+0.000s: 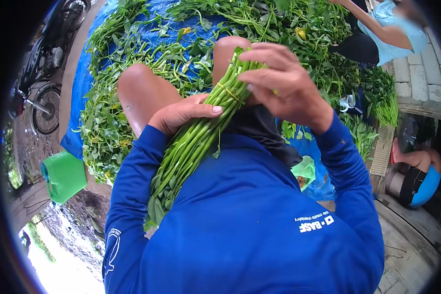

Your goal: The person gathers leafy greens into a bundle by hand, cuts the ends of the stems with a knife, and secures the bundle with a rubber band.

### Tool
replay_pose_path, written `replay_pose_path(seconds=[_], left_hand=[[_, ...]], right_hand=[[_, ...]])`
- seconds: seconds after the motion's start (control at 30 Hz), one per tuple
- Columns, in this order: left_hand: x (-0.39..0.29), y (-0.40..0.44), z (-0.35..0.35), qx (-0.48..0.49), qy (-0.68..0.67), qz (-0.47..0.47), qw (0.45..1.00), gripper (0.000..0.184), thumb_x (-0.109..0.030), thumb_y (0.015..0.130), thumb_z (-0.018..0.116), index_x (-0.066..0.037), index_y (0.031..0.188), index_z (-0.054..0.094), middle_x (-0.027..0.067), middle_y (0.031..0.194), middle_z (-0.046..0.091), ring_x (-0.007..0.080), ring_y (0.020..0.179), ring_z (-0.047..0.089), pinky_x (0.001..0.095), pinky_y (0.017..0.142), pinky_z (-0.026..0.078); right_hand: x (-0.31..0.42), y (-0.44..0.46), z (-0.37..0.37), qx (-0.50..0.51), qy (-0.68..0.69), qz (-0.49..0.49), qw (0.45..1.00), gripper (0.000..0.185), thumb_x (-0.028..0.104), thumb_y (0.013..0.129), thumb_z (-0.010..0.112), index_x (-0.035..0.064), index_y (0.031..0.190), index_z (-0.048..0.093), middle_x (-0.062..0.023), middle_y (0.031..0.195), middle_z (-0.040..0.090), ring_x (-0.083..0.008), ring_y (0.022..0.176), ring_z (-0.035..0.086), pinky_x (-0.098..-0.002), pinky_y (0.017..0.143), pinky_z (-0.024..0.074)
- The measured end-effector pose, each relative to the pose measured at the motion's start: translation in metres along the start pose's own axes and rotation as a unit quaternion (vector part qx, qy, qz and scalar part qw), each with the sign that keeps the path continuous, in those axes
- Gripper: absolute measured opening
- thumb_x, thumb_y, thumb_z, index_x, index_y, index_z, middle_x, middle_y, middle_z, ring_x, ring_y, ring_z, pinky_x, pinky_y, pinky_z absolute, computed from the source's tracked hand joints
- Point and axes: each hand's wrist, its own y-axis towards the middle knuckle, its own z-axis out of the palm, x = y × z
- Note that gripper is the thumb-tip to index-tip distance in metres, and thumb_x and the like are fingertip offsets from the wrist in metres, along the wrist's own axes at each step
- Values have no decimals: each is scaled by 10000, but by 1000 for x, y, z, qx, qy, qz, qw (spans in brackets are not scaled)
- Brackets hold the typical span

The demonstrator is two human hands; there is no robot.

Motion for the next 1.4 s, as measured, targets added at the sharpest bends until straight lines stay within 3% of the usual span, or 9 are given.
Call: replay_pose_path(seconds=[0.17, 0.43, 0.53, 0.63, 0.83, 0.93, 1.03, 1.2, 1.4], left_hand=[[-16, -11, 6, -29, 52, 18, 998, 715, -367, 991, 795, 11, 1528, 514, 62, 1277, 686, 123, 1112, 660, 293, 980, 541], [-6, 1, 10, -58, 204, 46, 976, 727, -297, 875, 888, 13, 1445, 559, 34, 1137, 683, 129, 1009, 656, 311, 921, 543], [-17, -27, 0, -82, 101, 85, 988, 768, -297, 800, 911, 9, 1419, 574, 65, 1063, 691, 163, 931, 683, 326, 857, 568], [-44, -56, -1, -79, 35, 129, 988, 689, -295, 779, 914, 6, 1317, 609, 114, 986, 707, 208, 836, 719, 341, 748, 600], [-124, -30, 26, 190, 92, 221, 952, 855, -572, 809, 862, 31, 1355, 598, 173, 1001, 740, 275, 798, 748, 363, 699, 620], [-147, -44, 59, -60, 8, 290, 955, 820, -621, 962, 713, 1, 1476, 565, 186, 1189, 733, 325, 973, 751, 431, 825, 623], [-204, -43, 65, -167, 295, 363, 868, 752, -557, 1032, 695, 3, 1517, 565, 150, 1390, 681, 271, 1218, 669, 385, 1008, 555], [-268, -53, 94, -267, 278, 570, 726, 414, -326, 1029, 755, -27, 1310, 700, 99, 1250, 745, 229, 1167, 719, 349, 950, 576], [-310, -56, 160, -191, 378, 633, 648, 986, -507, 876, 886, 175, 1466, 487, 268, 1201, 764, 281, 1168, 742, 369, 1007, 584]], right_hand=[[-20, -6, 18, 52, -94, 4, 994, 232, 231, 926, 784, 146, 1142, 783, -21, 1230, 730, -257, 1295, 645, -476, 1138, 435], [-43, -7, 68, -7, 6, 67, 998, 322, 273, 980, 749, 81, 1238, 773, -108, 1354, 720, -348, 1322, 644, -507, 1118, 476], [-30, 3, 44, -251, 163, 276, 913, 401, 166, 977, 775, 42, 1352, 707, -158, 1350, 706, -286, 1274, 659, -443, 1041, 561], [-21, 4, 29, -216, 416, 393, 791, 399, 115, 983, 761, -33, 1344, 680, -132, 1280, 693, -147, 1127, 694, -307, 944, 585], [24, 106, 5, -111, 541, 224, 803, 455, 218, 909, 824, -49, 1258, 704, -86, 1004, 764, -154, 847, 745, -316, 752, 612], [6, 151, -51, -141, 489, 139, 850, 455, 259, 875, 830, -42, 1201, 730, -100, 974, 783, -215, 849, 788, -379, 728, 661], [-18, 177, -100, -146, 516, 56, 842, 441, 183, 904, 757, -42, 1278, 689, -158, 1118, 769, -267, 947, 788, -414, 873, 664], [-42, 176, -164, -99, 432, 99, 891, 551, 176, 825, 788, -19, 1324, 662, -154, 1076, 764, -269, 930, 784, -414, 822, 669], [-28, 167, -174, -57, 463, 110, 877, 616, 209, 760, 826, -8, 1303, 633, -162, 1020, 757, -275, 862, 781, -408, 767, 664]])
